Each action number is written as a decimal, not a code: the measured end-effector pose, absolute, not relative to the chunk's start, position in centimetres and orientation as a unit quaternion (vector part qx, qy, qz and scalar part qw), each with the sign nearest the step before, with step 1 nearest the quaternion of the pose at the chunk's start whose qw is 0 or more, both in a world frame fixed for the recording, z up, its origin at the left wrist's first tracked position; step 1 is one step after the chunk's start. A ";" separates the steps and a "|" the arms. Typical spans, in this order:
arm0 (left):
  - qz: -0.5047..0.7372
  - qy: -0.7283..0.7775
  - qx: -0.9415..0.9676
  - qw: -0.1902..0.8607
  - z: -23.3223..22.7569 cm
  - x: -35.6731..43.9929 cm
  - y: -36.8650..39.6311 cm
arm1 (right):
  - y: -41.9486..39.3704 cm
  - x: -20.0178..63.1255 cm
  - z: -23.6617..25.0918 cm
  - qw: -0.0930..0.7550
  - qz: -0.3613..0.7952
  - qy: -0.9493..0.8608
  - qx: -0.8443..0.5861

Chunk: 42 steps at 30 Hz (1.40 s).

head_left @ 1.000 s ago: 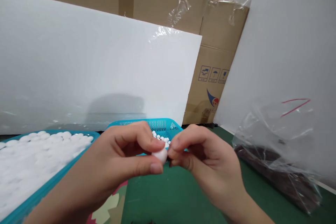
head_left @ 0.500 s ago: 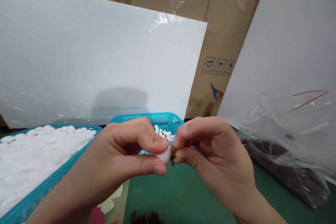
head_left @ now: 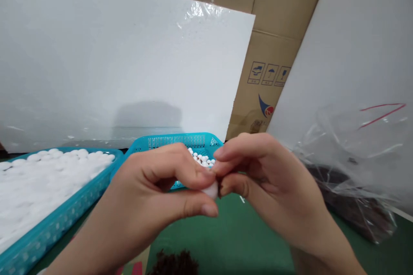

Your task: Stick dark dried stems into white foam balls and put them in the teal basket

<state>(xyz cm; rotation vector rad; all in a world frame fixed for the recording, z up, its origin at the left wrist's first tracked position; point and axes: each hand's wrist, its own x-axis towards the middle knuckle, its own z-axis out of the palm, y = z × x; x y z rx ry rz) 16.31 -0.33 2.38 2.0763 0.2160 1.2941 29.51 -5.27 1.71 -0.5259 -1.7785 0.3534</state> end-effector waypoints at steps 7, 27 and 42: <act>0.504 0.141 0.828 0.201 2.3 16.7 -0.6 | -4.6 30.0 1.8 0.611 0.129 -0.747 -0.228; 0.624 0.135 0.721 0.269 2.3 16.2 -1.6 | -3.7 28.6 1.4 0.654 -0.066 -0.744 -0.123; 0.640 0.084 0.673 0.361 2.7 16.6 -2.2 | -3.0 28.3 0.9 0.651 -0.011 -0.754 -0.085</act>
